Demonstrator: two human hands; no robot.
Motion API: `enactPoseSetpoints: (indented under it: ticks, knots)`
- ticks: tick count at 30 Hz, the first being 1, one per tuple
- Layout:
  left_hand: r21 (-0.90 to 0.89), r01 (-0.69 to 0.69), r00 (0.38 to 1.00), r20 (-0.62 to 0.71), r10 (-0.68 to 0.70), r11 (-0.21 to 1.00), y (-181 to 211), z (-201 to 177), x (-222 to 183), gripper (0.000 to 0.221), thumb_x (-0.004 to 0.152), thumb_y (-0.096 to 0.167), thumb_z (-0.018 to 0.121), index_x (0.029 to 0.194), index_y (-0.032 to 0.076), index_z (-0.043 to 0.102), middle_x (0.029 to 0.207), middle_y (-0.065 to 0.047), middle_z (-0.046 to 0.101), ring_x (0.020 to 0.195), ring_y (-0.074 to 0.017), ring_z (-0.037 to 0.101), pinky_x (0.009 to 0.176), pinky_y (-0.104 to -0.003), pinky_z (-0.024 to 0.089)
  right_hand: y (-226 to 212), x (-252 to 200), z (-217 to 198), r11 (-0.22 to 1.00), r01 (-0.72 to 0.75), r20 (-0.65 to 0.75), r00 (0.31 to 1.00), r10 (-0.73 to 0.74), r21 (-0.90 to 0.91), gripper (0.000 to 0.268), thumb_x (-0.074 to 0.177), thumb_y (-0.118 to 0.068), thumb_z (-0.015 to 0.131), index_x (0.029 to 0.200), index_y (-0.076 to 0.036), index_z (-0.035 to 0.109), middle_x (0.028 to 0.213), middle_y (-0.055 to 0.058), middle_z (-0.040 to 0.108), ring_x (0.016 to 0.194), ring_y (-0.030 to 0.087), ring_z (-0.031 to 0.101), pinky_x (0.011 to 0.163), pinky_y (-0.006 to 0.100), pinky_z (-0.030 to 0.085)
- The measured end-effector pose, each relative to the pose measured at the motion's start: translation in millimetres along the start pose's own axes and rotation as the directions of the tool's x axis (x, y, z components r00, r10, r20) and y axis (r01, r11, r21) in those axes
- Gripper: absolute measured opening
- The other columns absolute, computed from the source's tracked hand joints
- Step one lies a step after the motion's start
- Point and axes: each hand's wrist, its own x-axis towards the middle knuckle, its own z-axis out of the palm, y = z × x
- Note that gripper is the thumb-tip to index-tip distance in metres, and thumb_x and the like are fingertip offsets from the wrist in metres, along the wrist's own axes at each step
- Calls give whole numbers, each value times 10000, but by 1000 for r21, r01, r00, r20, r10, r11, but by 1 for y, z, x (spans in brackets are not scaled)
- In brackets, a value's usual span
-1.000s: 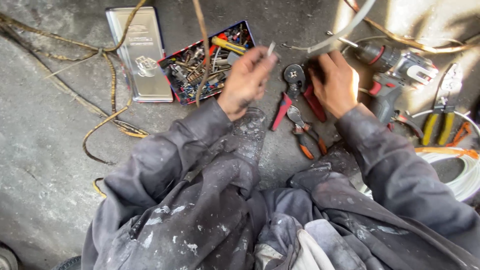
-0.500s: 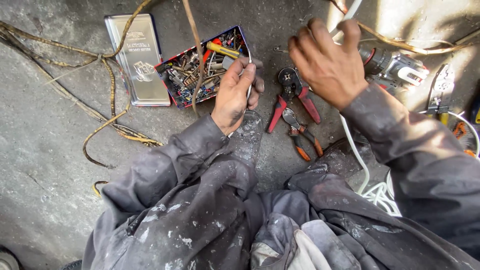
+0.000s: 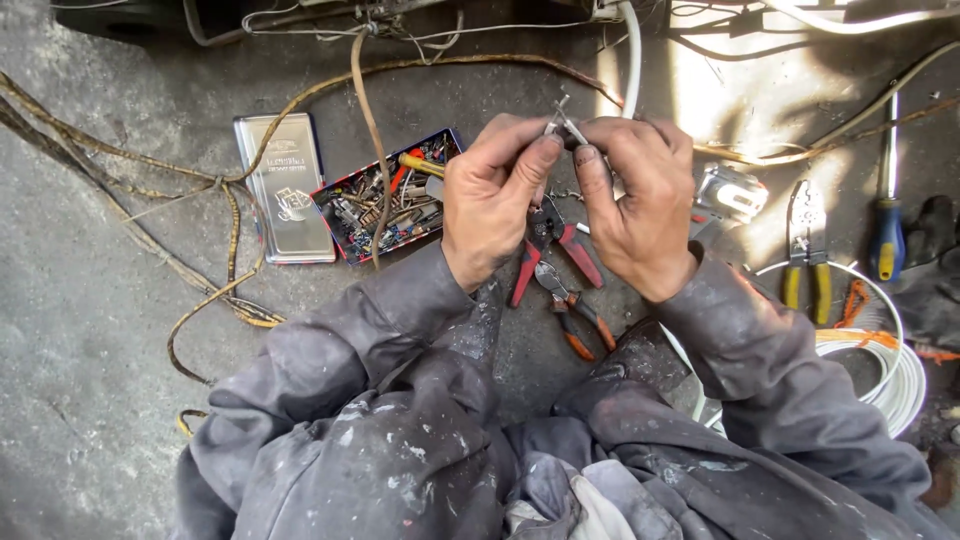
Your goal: Connecting and preparing electrical wires for a machine panel using various hand tools like strippers and crimpers.
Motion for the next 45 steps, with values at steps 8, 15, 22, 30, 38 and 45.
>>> enactPoseSetpoints:
  ticks: [8, 15, 22, 30, 38, 45]
  knots:
    - [348, -202, 979, 79, 186, 916, 9, 8, 1, 185, 1069, 84, 705, 1221, -22, 698, 1074, -54, 633, 885, -97, 607, 758, -227, 507, 5, -8, -7, 995, -42, 25, 999, 39, 93, 113, 1094, -129, 639, 1152, -44, 684, 1172, 104, 704, 1156, 287, 654, 1101, 429, 401]
    - [482, -243, 969, 153, 192, 842, 16, 22, 12, 211, 1042, 69, 720, 1234, -18, 703, 1061, -91, 678, 910, -142, 664, 808, -257, 550, 18, -10, -17, 984, -59, 48, 998, 51, 166, 118, 1076, -126, 639, 1138, -39, 688, 1158, 116, 702, 1145, 291, 659, 1091, 428, 409]
    - [549, -266, 957, 246, 151, 792, 31, 33, 20, 216, 1015, 66, 730, 1215, -7, 692, 1046, -94, 685, 915, -175, 691, 810, -285, 569, 29, -14, -23, 922, -162, 83, 986, 142, 351, 115, 1089, -88, 610, 1113, 1, 679, 1094, 131, 694, 1009, 274, 647, 941, 369, 482]
    - [594, -264, 953, 283, 110, 760, 35, 47, 30, 141, 1020, 82, 722, 1140, 9, 705, 989, -92, 677, 903, -191, 695, 800, -310, 558, 34, -9, -46, 851, -218, 106, 976, 190, 478, 139, 1118, -76, 583, 1208, 17, 633, 1143, 119, 672, 902, 139, 645, 792, 276, 522]
    - [573, -269, 922, 386, 35, 774, 22, 60, 36, 104, 973, 91, 719, 1053, 27, 704, 944, -104, 690, 872, -243, 723, 766, -353, 559, 48, -14, -77, 879, -265, 118, 964, 237, 397, 100, 1053, -45, 754, 1078, -10, 663, 929, 72, 677, 806, 100, 639, 714, 258, 519]
    - [620, -327, 891, 454, 14, 713, 24, 66, 41, 110, 984, 85, 706, 1040, -1, 666, 935, -152, 656, 878, -327, 688, 758, -393, 527, 49, -26, -116, 992, -119, 66, 991, 117, 40, 93, 1108, 22, 702, 1078, 0, 617, 983, 122, 622, 829, 240, 646, 737, 334, 502]
